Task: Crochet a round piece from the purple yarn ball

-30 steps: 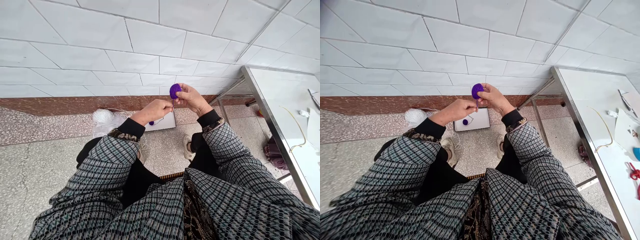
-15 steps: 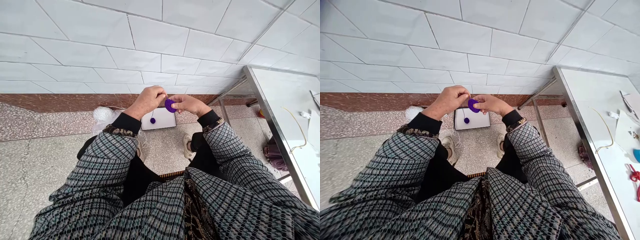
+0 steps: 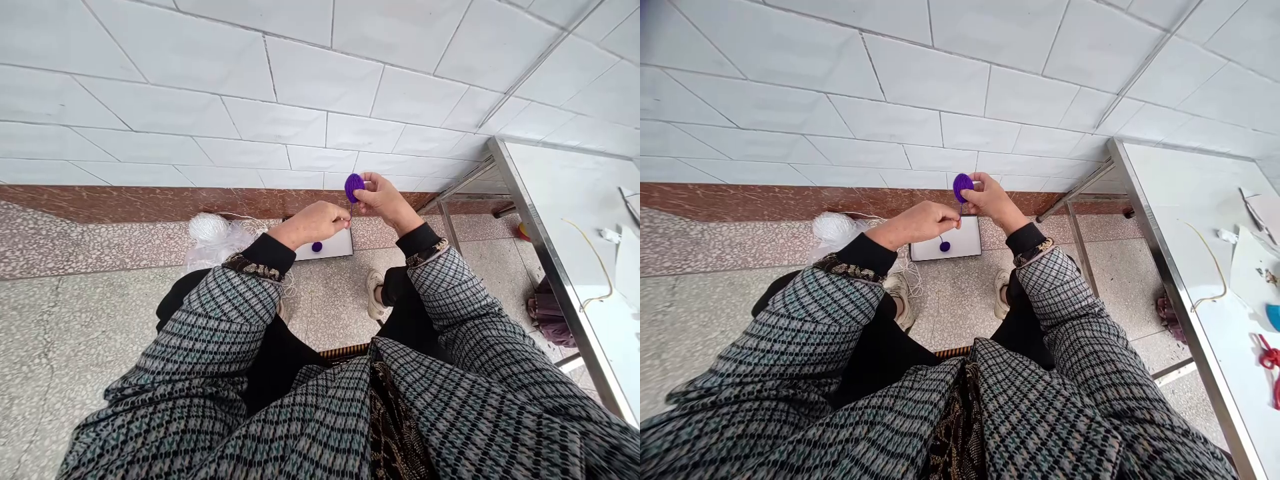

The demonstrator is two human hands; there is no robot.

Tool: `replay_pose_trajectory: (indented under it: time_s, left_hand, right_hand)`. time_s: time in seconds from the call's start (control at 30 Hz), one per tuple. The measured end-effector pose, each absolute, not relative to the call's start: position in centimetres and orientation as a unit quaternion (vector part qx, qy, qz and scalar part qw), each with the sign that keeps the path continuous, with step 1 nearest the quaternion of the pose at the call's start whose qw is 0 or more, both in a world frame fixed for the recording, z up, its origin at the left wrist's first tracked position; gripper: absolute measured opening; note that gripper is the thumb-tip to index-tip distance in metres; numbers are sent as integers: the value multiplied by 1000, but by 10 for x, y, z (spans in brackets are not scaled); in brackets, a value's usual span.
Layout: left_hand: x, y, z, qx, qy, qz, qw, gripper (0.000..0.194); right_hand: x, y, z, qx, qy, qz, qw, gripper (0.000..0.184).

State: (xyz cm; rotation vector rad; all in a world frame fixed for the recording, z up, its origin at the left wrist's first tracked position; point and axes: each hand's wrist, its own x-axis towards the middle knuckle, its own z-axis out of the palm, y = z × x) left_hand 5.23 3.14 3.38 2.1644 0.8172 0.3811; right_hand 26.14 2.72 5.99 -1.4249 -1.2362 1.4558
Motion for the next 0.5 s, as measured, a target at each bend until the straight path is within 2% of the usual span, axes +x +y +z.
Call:
replay_pose_trajectory:
  time_s: [0.07, 0.17, 0.27, 0.33, 0.4, 0.5]
  left_hand:
    - [49, 31, 37, 853, 298, 127, 409, 20]
    - [41, 33, 45, 838, 329, 163, 403, 19]
    - [32, 40, 51, 809, 394, 233, 369, 21]
    - [29, 44, 51, 795, 415, 259, 359, 21]
    - [29, 47, 48, 784, 426, 272, 361, 20]
    - [35, 46, 43, 770, 444, 263, 375, 23]
  right_hand:
    - [258, 28, 56, -598, -497, 519, 355, 36]
    - [258, 25, 54, -613, -539, 504, 282, 37]
    - [262, 20, 58, -537, -582, 583, 182, 37]
    - [265, 18, 61, -456, -590, 649, 151, 39]
    - [268, 18, 63, -384, -582, 696, 172, 40]
    - [271, 21, 64, -341, -545, 716, 272, 50]
